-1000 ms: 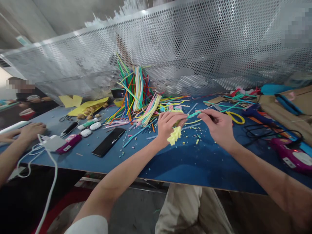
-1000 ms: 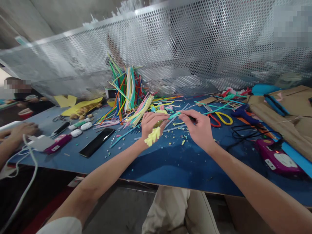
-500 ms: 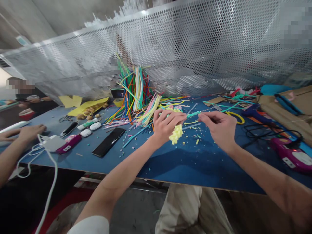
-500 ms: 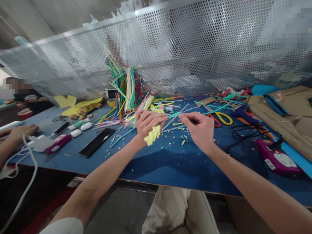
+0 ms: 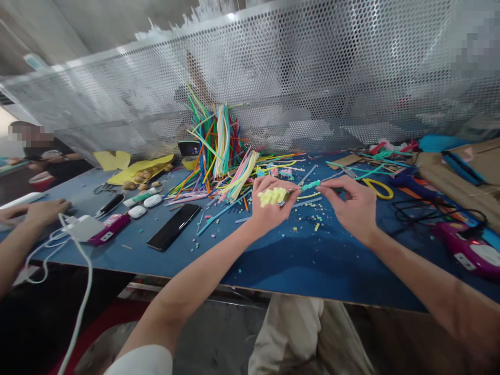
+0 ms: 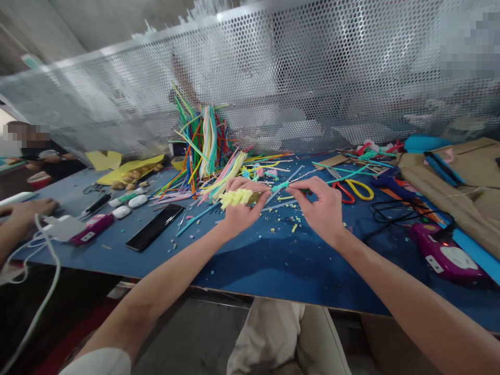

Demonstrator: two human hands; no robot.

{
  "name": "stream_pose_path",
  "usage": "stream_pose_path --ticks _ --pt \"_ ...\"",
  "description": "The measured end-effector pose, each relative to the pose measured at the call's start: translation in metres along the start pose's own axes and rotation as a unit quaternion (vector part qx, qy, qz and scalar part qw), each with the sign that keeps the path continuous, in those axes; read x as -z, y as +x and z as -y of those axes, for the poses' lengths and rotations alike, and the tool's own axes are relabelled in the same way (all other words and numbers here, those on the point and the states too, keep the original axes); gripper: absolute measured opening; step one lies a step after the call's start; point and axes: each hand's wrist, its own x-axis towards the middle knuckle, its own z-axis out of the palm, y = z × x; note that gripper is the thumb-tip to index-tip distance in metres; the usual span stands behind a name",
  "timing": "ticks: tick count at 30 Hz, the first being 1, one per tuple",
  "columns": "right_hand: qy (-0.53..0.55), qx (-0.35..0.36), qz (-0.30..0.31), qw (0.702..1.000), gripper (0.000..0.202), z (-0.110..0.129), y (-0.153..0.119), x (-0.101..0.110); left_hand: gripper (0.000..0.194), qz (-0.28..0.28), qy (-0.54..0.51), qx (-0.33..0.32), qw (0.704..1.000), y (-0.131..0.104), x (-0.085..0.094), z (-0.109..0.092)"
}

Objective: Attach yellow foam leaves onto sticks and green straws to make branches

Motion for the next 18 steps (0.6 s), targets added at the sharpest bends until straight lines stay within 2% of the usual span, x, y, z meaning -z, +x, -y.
stream_pose_path --ticks 2,5,9,11,12,13,15,18 --pt "0.005 0.006 0.002 1.0 0.009 -0.001 0.0 0.0 0.012 0.002 -0.032 0.027 0.999 0.001 0.0 -0.002" --pt "0.023 -0.003 0.013 1.0 0.007 -0.005 0.001 0.0 0.021 0.046 -0.154 0.127 0.979 0.004 0.0 -0.006" --pt "0.092 -0.048 0.047 0.993 0.005 -0.013 0.005 0.0 0.035 0.177 -0.353 0.251 0.884 0.007 -0.003 -0.005" --pt "0.129 -0.066 0.073 0.987 0.005 -0.015 0.007 0.001 0.037 0.207 -0.408 0.274 0.846 0.007 -0.005 -0.004" --pt "0.14 -0.072 0.08 0.984 0.006 -0.015 0.007 0.001 0.037 0.21 -0.42 0.277 0.838 0.007 -0.006 -0.003" --pt "0.147 -0.078 0.081 0.983 0.007 -0.014 0.007 0.001 0.037 0.211 -0.423 0.276 0.837 0.007 -0.006 -0.003" --pt "0.144 -0.089 0.069 0.983 0.01 -0.011 0.007 0.001 0.036 0.208 -0.403 0.26 0.852 0.007 -0.005 -0.004" --pt "0.119 -0.118 0.044 0.985 0.015 -0.007 0.007 0.001 0.031 0.161 -0.319 0.21 0.91 0.007 -0.003 -0.008"
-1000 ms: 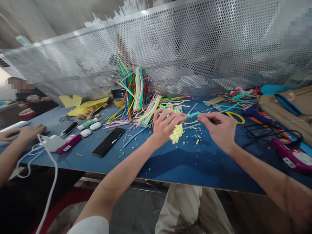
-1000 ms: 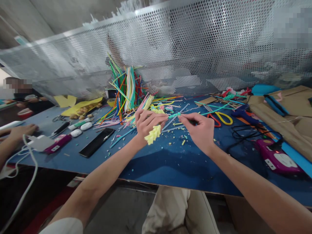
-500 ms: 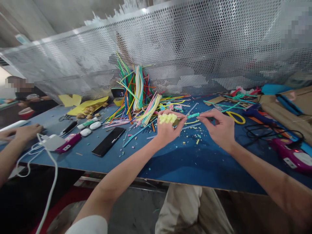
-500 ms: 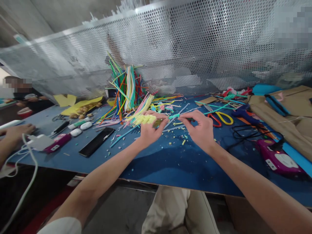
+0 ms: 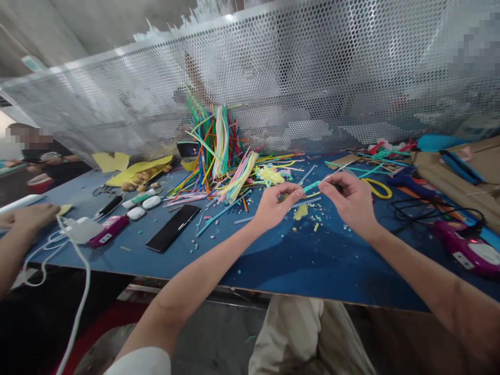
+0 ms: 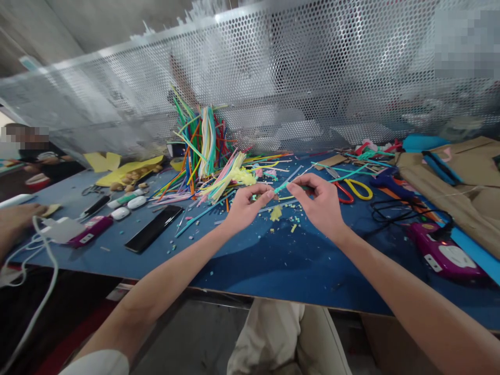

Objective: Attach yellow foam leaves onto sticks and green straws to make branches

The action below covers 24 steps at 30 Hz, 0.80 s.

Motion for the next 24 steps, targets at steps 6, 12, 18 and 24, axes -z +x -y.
stream_pose_path --ticks 6,12,18,24 --pt "0.005 -0.046 0.002 0.999 0.019 0.003 0.0 -0.002 0.018 -0.109 0.179 -0.114 0.971 -0.006 -0.003 0.006" --pt "0.014 -0.01 0.025 1.0 0.012 -0.004 0.002 -0.001 0.022 -0.106 0.165 -0.108 0.975 -0.006 -0.004 0.003" --pt "0.054 0.069 0.037 0.995 0.004 -0.01 0.004 0.003 0.031 0.081 -0.131 0.098 0.983 -0.002 -0.001 -0.009" --pt "0.099 0.101 0.094 0.985 0.001 -0.009 0.003 0.007 0.029 0.169 -0.366 0.253 0.88 -0.002 0.0 -0.007"
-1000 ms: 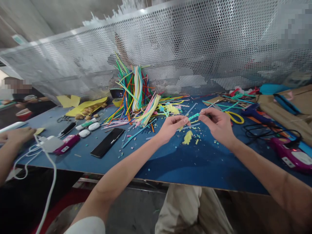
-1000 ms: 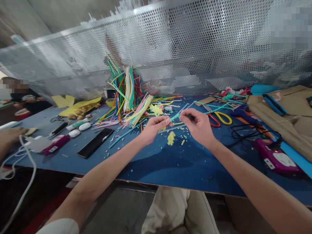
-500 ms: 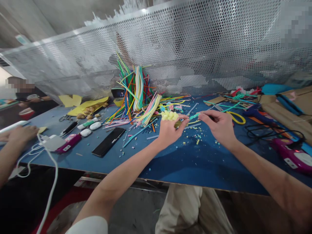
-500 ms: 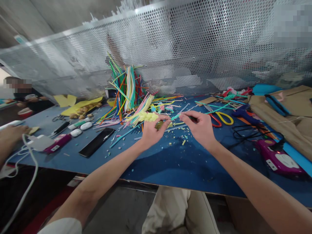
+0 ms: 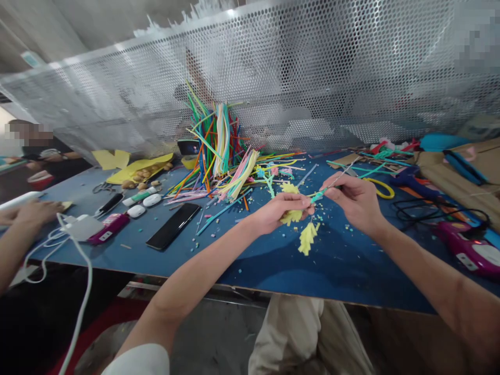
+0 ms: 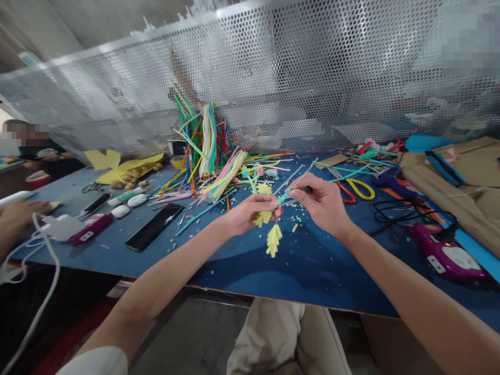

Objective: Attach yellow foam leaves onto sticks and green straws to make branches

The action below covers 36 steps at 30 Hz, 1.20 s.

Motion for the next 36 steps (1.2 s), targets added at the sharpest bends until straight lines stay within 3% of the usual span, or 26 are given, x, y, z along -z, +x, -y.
stream_pose_path --ticks 6,12,14,16,17,21,24,27,31,36 --pt "-0.056 -0.015 0.009 0.998 0.007 0.01 0.003 0.002 0.027 -0.039 0.04 -0.031 0.998 0.001 0.003 0.0" --pt "-0.135 -0.021 0.002 0.991 0.004 0.013 0.002 0.002 0.026 -0.04 0.069 -0.025 0.997 0.002 0.005 0.0" --pt "-0.163 -0.034 -0.01 0.986 0.008 0.013 0.001 0.0 0.03 -0.028 0.125 -0.036 0.991 0.001 0.005 -0.001" --pt "-0.185 -0.046 -0.03 0.981 0.01 0.013 0.001 -0.001 0.035 -0.033 0.247 -0.081 0.965 -0.001 0.003 -0.001" --pt "-0.193 -0.051 -0.041 0.979 0.01 0.013 0.001 -0.002 0.035 -0.055 0.323 -0.12 0.937 -0.001 0.002 0.0" --pt "-0.209 -0.065 -0.073 0.973 0.013 0.013 0.0 -0.006 0.033 -0.191 0.547 -0.272 0.768 -0.002 0.002 0.006" --pt "-0.21 -0.07 -0.081 0.972 0.015 0.013 -0.003 -0.01 0.036 -0.233 0.596 -0.32 0.699 0.001 0.005 0.011" --pt "-0.208 -0.075 -0.075 0.972 0.016 0.013 -0.005 -0.013 0.031 -0.255 0.605 -0.341 0.672 0.003 0.008 0.012" --pt "-0.197 -0.079 -0.081 0.974 0.017 0.013 -0.006 -0.015 0.026 -0.253 0.612 -0.354 0.661 0.003 0.009 0.011" --pt "-0.166 -0.099 -0.084 0.978 0.021 0.014 -0.007 -0.019 0.02 -0.245 0.581 -0.362 0.686 0.0 0.01 0.012"
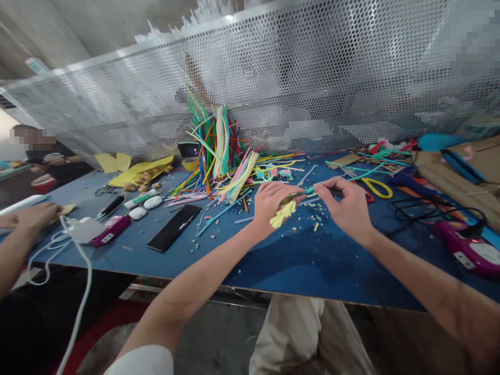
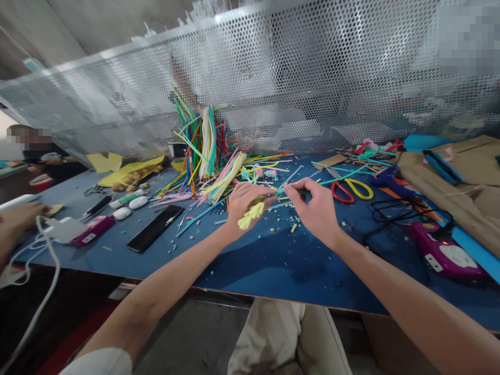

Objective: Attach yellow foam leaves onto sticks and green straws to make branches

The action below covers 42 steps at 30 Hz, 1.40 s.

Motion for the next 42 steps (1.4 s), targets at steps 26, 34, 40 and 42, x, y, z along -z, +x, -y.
stream_pose_path --ticks 26,34,40,42 --pt "0.017 0.012 -0.061 0.998 0.018 -0.005 0.008 0.007 0.062 0.139 -0.281 0.207 0.927 -0.001 -0.011 -0.004" --pt "0.035 -0.031 -0.064 0.997 0.025 -0.004 0.004 0.003 0.081 -0.017 0.058 0.132 0.989 -0.004 -0.008 -0.008" --pt "0.027 -0.045 -0.092 0.994 0.028 -0.004 0.009 0.006 0.043 -0.055 0.001 0.119 0.991 -0.003 -0.01 0.003" --pt "0.029 -0.059 -0.092 0.994 0.03 -0.008 0.01 0.006 0.036 -0.102 0.013 0.078 0.992 -0.004 -0.011 0.006"
